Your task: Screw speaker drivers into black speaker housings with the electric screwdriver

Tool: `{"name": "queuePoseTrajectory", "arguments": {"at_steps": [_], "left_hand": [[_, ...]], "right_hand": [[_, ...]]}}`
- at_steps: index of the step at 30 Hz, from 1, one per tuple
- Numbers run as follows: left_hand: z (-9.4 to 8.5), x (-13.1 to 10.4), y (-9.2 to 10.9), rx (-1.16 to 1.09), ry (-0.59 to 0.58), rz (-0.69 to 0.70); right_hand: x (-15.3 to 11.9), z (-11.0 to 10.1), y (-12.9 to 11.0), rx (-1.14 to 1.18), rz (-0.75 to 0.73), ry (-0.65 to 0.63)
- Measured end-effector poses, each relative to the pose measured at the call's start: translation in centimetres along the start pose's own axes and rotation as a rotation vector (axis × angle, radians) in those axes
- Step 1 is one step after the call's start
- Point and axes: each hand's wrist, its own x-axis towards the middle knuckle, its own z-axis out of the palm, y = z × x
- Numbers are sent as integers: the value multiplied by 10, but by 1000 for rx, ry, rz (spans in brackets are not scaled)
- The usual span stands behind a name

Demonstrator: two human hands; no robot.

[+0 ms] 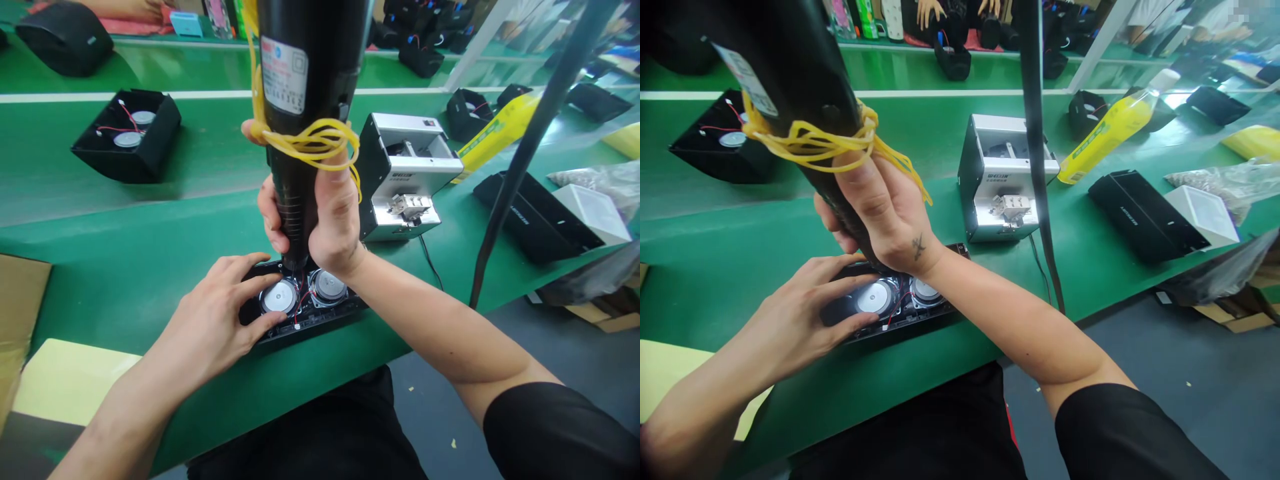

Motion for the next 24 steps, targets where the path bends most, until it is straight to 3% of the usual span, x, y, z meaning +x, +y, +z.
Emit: {"name": "queuePoseTrajectory", "arguments": {"at_steps": [8,15,24], "left_hand": [[1,2,-1,-12,9,19],[0,-1,-1,8,20,25],[1,0,-3,2,-5,15]], "right_hand": [[3,-2,10,23,-56,-7],[-2,-5,9,-62,51,-26],[-1,-3,26,3,-51,-89]]}}
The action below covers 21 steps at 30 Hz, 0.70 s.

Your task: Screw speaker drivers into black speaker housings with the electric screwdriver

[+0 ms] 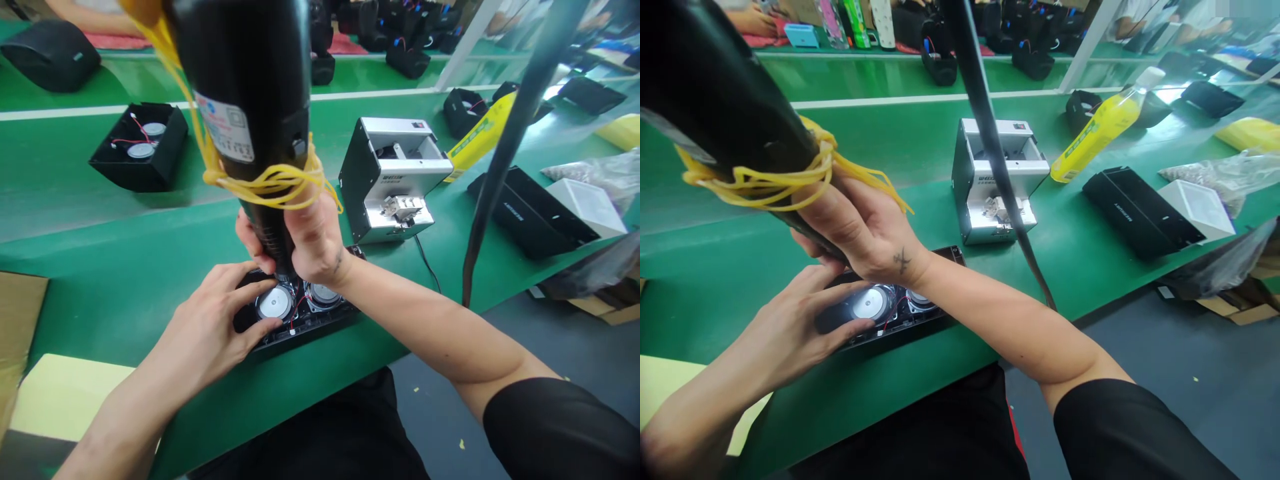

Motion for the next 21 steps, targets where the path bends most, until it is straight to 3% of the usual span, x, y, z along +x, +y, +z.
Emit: {"name": "queuePoseTrajectory", "arguments": {"at_steps": [9,21], "left_hand": [[-2,1,-1,-29,-34,-14],[-2,3,1,-12,-11,-40]], "right_hand": [[-3,12,-24,56,146,14],[-2,6,-6,163,88,-114]]}}
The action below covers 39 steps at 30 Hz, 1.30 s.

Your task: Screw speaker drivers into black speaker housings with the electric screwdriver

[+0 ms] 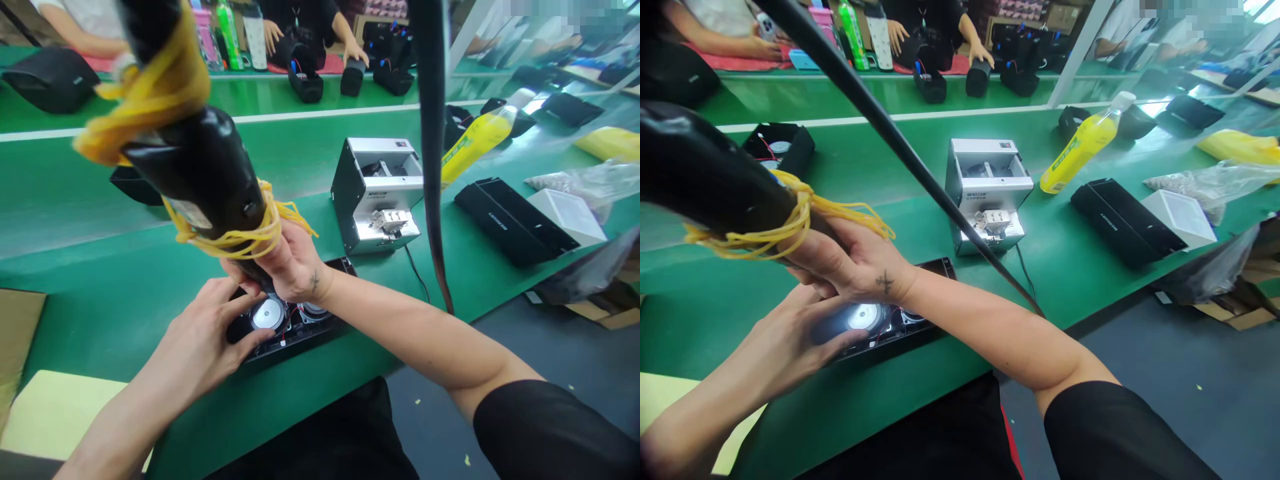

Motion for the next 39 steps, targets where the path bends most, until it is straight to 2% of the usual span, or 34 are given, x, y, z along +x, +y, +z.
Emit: {"name": "queuePoseTrajectory", "arguments": {"at_steps": [2,4,8,11,13,14,17,20,24,32,39], "left_hand": [[1,-1,-1,0,5,10],[3,-1,-3,-11,14,10],[9,-2,-9,-34,25,-20],[14,-4,-14,-47,40,-12],[17,-5,-19,-57,58,8],[19,-6,-21,-62,68,17],[25,-8,-27,-72,90,41],[30,-10,-31,-80,104,57],[28,-12,-28,-105,118,47],[19,-15,-20,-101,176,-117],[26,-19,-24,-123,120,-124]], "right_hand": [[2,-2,-6,-13,-12,23],[1,-2,-23,-45,-53,117],[-8,-9,-85,-218,-275,357],[-18,-34,-125,-426,-490,525],[-24,-59,-139,-536,-603,598],[-27,-72,-141,-579,-653,636],[-35,-105,-138,-645,-662,706],[-39,-120,-130,-669,-643,704],[-41,-121,-127,-670,-619,710],[-55,-113,-127,-749,-584,747],[-52,-111,-139,-709,-659,767]]}}
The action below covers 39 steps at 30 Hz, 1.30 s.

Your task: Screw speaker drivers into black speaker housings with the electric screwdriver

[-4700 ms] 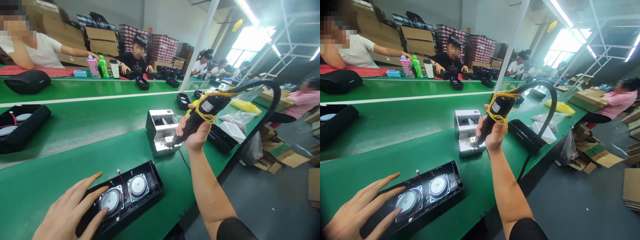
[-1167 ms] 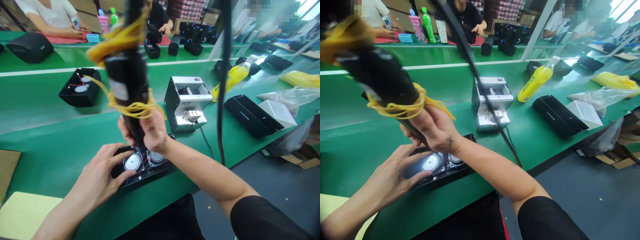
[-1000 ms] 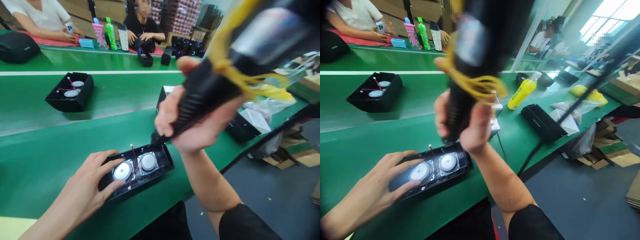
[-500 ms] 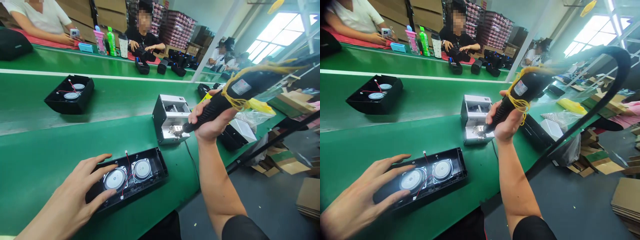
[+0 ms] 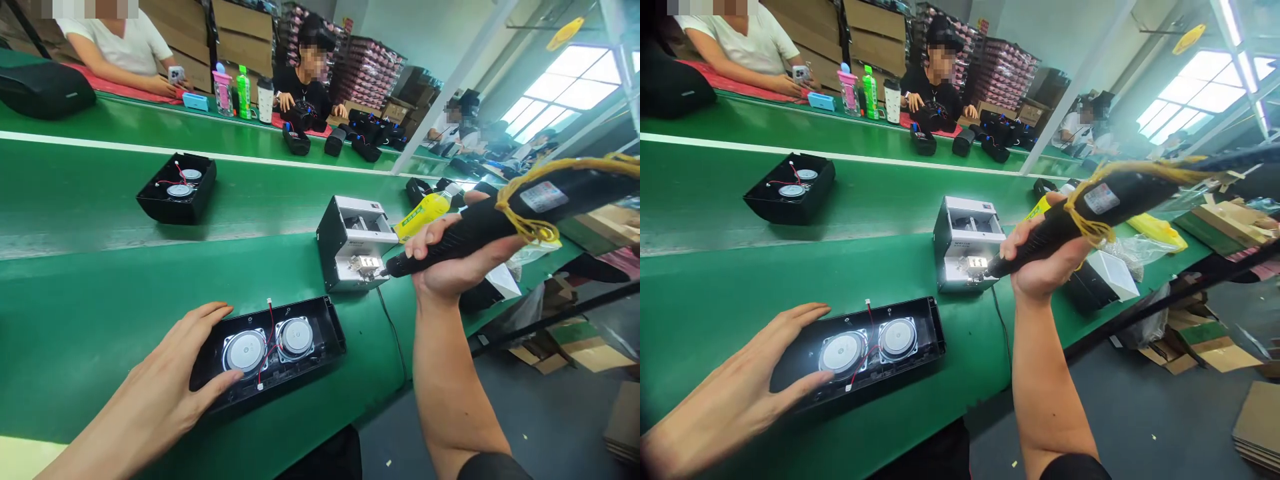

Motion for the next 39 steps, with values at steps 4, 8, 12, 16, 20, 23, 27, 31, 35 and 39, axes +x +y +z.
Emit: {"name": "queuePoseTrajectory", "arguments": {"at_steps": [4,8,12,16,20,23,27,31,35,39], "left_hand": [[2,1,0,-19,-9,-24],[0,2,2,-33,-10,-21],[0,2,3,-44,-8,-29],[0,1,2,-35,-24,-36],[0,2,3,-25,-31,-48],[0,2,3,-14,-49,-56],[-1,1,3,13,-64,-82],[-3,1,8,48,-83,-110],[-5,3,13,74,-104,-150],[-9,7,19,83,-139,-158]], "right_hand": [[7,2,11,4,-14,1],[6,2,19,-6,11,-7],[5,1,19,25,18,-17],[5,0,18,38,41,-34],[5,-1,18,43,43,-43],[4,0,18,47,47,-42],[2,2,16,42,52,-49],[-3,0,11,8,67,-40],[-8,0,-2,32,123,-67],[-7,15,-29,172,146,-110]]}}
